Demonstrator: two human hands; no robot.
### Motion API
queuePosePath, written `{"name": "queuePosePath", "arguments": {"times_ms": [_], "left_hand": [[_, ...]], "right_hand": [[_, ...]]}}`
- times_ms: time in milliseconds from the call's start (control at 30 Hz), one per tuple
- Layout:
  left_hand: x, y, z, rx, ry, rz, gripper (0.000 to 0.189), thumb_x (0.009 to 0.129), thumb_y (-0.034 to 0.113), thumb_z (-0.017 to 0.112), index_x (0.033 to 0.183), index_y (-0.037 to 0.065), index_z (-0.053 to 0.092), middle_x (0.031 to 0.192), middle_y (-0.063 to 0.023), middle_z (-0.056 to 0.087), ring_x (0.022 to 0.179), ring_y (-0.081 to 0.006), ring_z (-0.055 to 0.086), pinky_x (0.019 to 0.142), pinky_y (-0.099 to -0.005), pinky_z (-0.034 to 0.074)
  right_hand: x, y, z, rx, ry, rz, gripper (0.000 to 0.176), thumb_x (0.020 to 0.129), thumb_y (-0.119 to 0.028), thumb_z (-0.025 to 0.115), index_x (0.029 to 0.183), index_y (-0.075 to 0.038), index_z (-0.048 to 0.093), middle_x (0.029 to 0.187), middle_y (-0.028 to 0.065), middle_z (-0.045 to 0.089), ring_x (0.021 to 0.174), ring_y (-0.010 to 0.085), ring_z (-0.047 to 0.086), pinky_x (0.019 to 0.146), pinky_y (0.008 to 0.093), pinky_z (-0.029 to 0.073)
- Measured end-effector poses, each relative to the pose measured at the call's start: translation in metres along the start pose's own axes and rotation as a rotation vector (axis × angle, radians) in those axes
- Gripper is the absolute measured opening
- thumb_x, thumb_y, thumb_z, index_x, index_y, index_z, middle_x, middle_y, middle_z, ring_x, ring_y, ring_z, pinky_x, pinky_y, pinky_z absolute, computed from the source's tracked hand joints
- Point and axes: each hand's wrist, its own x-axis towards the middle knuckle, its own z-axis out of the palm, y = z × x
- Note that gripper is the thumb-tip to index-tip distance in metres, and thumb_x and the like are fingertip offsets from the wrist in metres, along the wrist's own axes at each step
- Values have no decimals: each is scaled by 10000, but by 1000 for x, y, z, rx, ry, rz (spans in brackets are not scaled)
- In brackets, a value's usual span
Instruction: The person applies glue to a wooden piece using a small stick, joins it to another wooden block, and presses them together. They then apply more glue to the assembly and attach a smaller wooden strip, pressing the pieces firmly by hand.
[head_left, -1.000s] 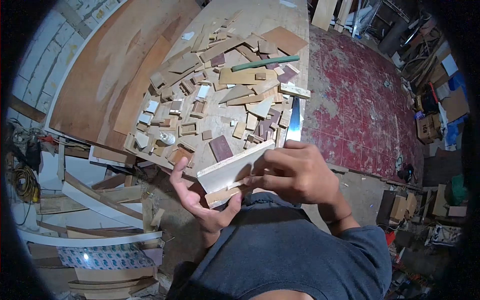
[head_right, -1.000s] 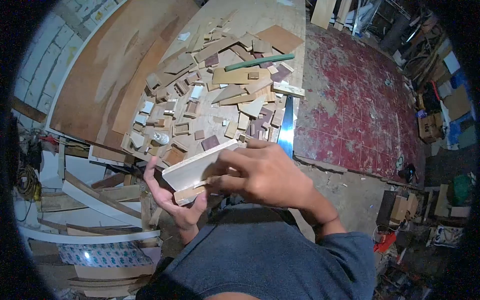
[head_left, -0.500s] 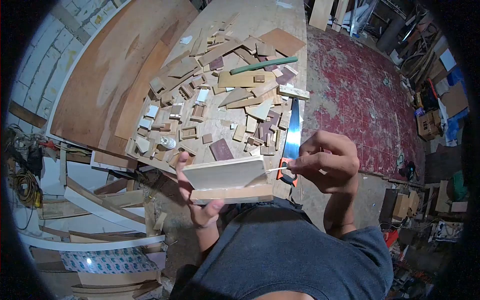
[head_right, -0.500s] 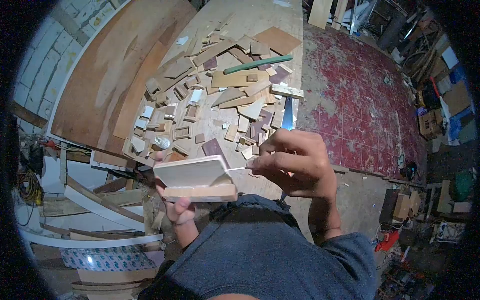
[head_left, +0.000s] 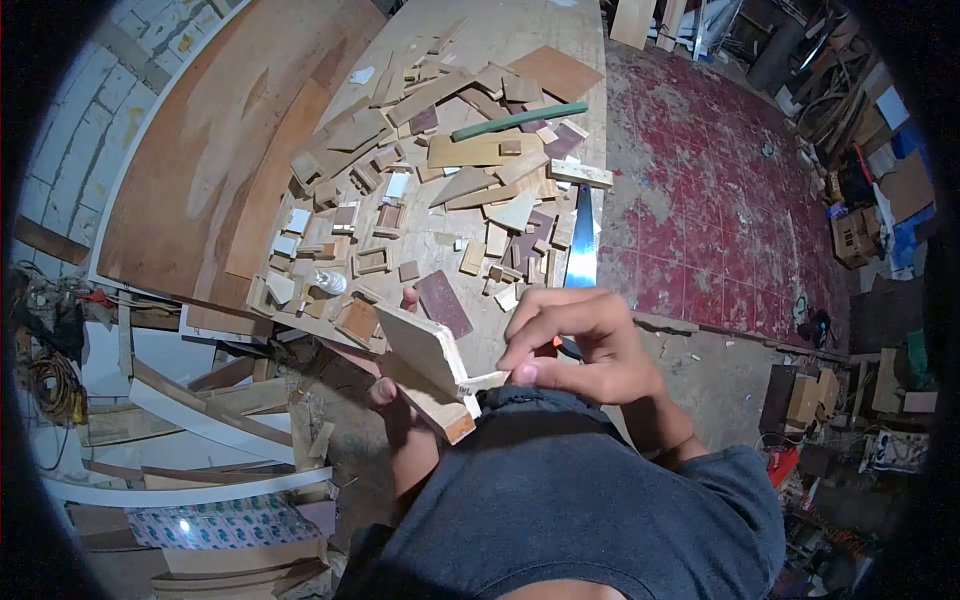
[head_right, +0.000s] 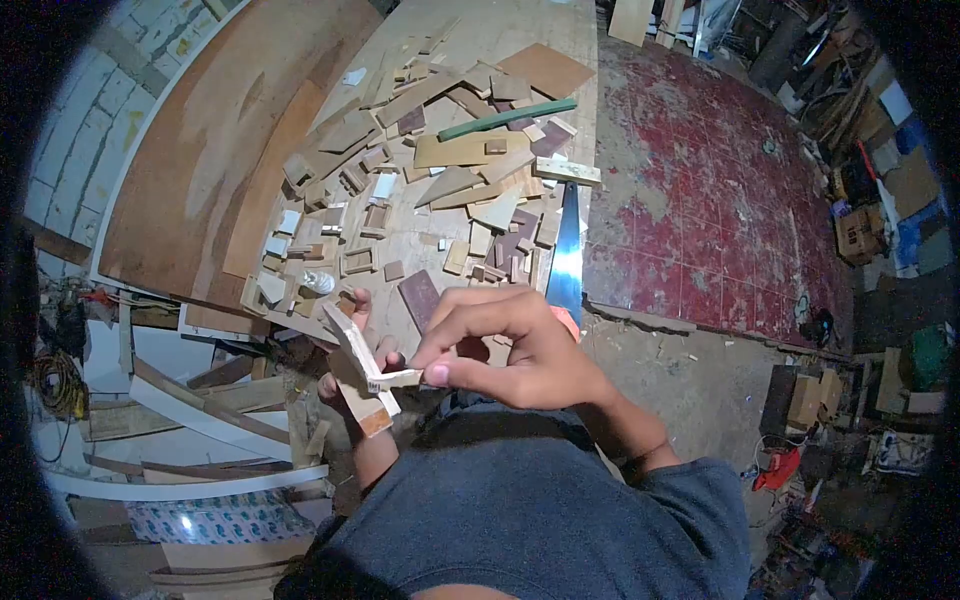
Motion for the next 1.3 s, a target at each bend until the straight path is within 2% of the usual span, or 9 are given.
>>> {"name": "queuePosePath", "arguments": {"times_ms": [333, 400, 533, 733, 1033, 1100, 1233, 1267, 1300], "left_hand": [[7, -5, -3, -54, 76, -53, 625, 819, 199, 654, 1404, 94, 458, 1298, -138, 568, 1182, -312, 577, 1046, -526, 454], [3, 4, -7, -65, 85, -65, 619, 820, 206, 654, 1400, 97, 465, 1290, -133, 573, 1180, -308, 577, 1047, -522, 454], [2, 3, -7, -87, 94, -90, 608, 824, 220, 656, 1393, 104, 478, 1274, -123, 583, 1176, -299, 577, 1049, -514, 454], [-3, 1, -2, -119, 113, -127, 590, 829, 241, 658, 1382, 114, 497, 1250, -109, 597, 1170, -286, 577, 1051, -502, 454], [8, -1, 5, -159, 150, -181, 568, 836, 270, 661, 1368, 127, 523, 1218, -90, 617, 1162, -269, 578, 1055, -486, 453], [10, -1, 23, -310, 171, -210, 496, 869, 405, 638, 1219, 55, 610, 1098, -82, 668, 1062, -242, 626, 1010, -438, 499], [12, 2, 44, -216, 211, -273, 466, 873, 406, 626, 1181, 56, 617, 1012, -82, 683, 910, -210, 658, 924, -389, 552], [11, 1, 45, -217, 214, -268, 466, 873, 406, 626, 1181, 56, 617, 1012, -82, 683, 910, -210, 658, 924, -389, 552], [9, -1, 46, -203, 246, -238, 525, 828, 323, 665, 1240, 14, 562, 1123, -88, 637, 922, -200, 659, 946, -386, 549]], "right_hand": [[-10, -1, 9, 50, 24, 59, 92, 835, -54, 719, 917, -20, 747, 852, 57, 687, 691, 93, 594, 584, 235, 440], [-10, -7, 14, -23, 151, 19, 123, 747, -11, 764, 867, 13, 749, 795, 95, 657, 662, 118, 587, 577, 246, 448], [-8, -6, 27, -86, 254, -95, 143, 748, -1, 768, 888, 9, 749, 776, 89, 643, 641, 110, 584, 553, 237, 442], [-6, -1, 29, -575, 301, -383, 252, 683, -47, 828, 925, -79, 765, 745, 29, 624, 601, 120, 581, 517, 255, 425], [-7, -2, 7, -977, 239, -553, 268, 706, -105, 813, 960, -183, 778, 812, -23, 665, 580, 79, 522, 543, 235, 384], [-6, 0, 0, -1054, 237, -594, 275, 695, -141, 822, 955, -221, 779, 824, -41, 668, 590, 64, 534, 549, 238, 394], [-3, 4, -4, -1029, 263, -580, 239, 696, -144, 824, 915, -227, 776, 787, -51, 663, 605, 64, 549, 537, 239, 397], [-2, 7, -5, -1025, 259, -580, 239, 696, -144, 824, 915, -227, 776, 787, -51, 663, 605, 64, 549, 537, 239, 397], [-1, 9, -5, -959, 249, -561, 232, 694, -146, 821, 907, -225, 775, 780, -47, 662, 603, 68, 551, 533, 240, 397]]}}
